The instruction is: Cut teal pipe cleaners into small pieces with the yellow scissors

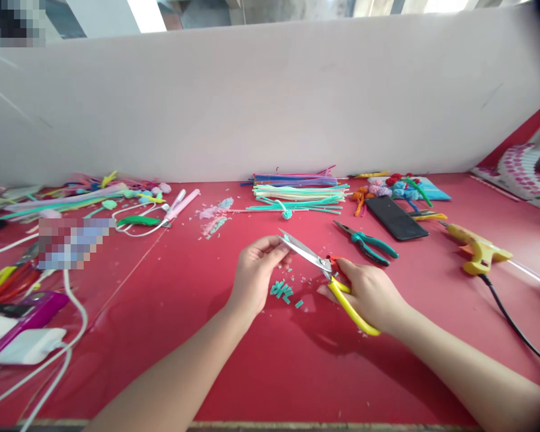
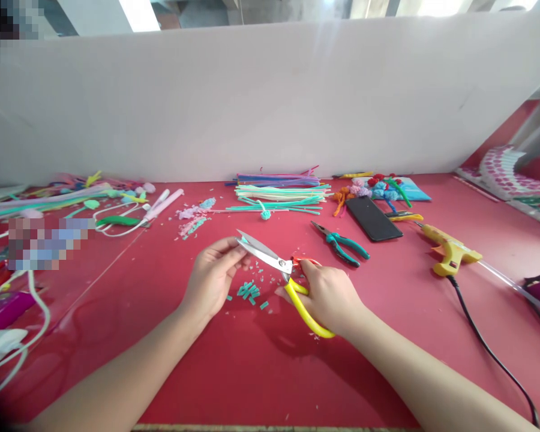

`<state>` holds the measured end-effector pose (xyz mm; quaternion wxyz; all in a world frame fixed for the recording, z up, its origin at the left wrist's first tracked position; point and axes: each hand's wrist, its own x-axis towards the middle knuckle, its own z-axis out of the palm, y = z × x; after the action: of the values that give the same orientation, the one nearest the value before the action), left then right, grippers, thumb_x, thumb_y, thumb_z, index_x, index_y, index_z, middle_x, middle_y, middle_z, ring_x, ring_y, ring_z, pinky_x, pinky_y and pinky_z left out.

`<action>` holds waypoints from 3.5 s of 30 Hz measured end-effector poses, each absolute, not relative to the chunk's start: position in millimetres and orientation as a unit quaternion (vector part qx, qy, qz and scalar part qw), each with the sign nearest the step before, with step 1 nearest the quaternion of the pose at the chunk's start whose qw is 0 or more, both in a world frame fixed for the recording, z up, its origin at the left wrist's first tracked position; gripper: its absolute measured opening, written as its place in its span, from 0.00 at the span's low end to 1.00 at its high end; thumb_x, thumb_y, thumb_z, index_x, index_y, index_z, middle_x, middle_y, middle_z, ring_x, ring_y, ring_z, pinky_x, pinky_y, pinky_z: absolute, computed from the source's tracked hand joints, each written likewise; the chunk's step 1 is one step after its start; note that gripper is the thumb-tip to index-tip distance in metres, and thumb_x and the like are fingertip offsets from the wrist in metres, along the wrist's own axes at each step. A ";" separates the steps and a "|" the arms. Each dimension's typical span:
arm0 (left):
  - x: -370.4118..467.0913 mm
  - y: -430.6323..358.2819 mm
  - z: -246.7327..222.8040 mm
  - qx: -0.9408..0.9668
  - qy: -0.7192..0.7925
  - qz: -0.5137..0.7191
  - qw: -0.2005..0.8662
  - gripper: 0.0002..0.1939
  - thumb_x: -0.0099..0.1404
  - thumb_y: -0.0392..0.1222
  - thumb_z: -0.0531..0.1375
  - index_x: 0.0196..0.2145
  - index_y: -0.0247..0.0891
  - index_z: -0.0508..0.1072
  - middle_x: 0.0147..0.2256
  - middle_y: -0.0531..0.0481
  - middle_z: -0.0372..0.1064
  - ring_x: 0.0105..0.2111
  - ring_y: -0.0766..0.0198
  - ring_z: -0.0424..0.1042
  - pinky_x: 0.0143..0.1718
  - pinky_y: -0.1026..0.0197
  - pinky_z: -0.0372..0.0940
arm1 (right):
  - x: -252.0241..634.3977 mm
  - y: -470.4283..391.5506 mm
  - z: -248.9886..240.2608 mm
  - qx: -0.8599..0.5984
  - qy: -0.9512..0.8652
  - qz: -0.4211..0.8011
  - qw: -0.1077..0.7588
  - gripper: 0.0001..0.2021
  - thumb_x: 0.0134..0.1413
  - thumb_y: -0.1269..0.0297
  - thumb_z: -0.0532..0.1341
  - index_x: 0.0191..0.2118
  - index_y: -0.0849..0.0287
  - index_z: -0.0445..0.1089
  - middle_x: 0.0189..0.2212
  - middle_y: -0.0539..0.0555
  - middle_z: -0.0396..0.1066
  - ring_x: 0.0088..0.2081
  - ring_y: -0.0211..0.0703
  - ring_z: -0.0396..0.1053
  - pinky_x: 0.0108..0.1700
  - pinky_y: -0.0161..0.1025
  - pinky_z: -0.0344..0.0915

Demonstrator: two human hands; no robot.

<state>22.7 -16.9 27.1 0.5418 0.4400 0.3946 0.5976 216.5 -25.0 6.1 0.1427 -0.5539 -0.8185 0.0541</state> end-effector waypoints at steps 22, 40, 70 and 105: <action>24.7 -19.2 29.8 0.402 0.376 0.611 0.569 0.03 0.50 0.36 0.59 0.26 0.34 0.71 0.21 0.53 0.66 0.22 0.72 0.63 0.24 0.68 0.57 | 218.6 -24.7 0.8 -0.540 -0.830 0.018 0.138 0.18 0.48 0.48 0.47 0.28 0.58 0.59 0.14 0.47 0.56 0.15 0.34 0.53 0.20 0.32 0.40; 24.3 -19.3 25.9 0.437 0.389 0.573 0.574 0.06 0.52 0.38 0.58 0.28 0.32 0.69 0.25 0.49 0.66 0.24 0.71 0.63 0.26 0.67 0.58 | 215.7 -26.5 2.0 -0.572 -0.802 0.105 0.135 0.17 0.47 0.48 0.48 0.21 0.57 0.55 0.13 0.46 0.55 0.16 0.32 0.49 0.20 0.32 0.41; 37.8 -29.2 19.9 0.649 0.482 0.373 0.455 0.12 0.55 0.45 0.52 0.20 0.36 0.66 0.18 0.54 0.58 0.20 0.69 0.58 0.22 0.67 0.53 | 208.4 -30.7 12.5 -0.523 -0.701 0.390 0.288 0.06 0.44 0.63 0.51 0.23 0.58 0.56 0.17 0.44 0.52 0.19 0.30 0.51 0.21 0.29 0.50; 24.3 -18.5 21.2 0.418 0.415 0.617 0.522 0.07 0.52 0.39 0.58 0.27 0.32 0.70 0.23 0.51 0.64 0.24 0.70 0.63 0.26 0.67 0.60 | 216.7 -24.5 1.8 -0.563 -0.816 -0.001 0.133 0.20 0.47 0.45 0.46 0.29 0.58 0.61 0.13 0.47 0.58 0.15 0.34 0.55 0.19 0.32 0.40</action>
<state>24.3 -18.5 21.2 0.5219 0.4182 0.4148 0.6170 216.7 -24.5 1.8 0.1332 -0.5625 -0.8160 -0.0006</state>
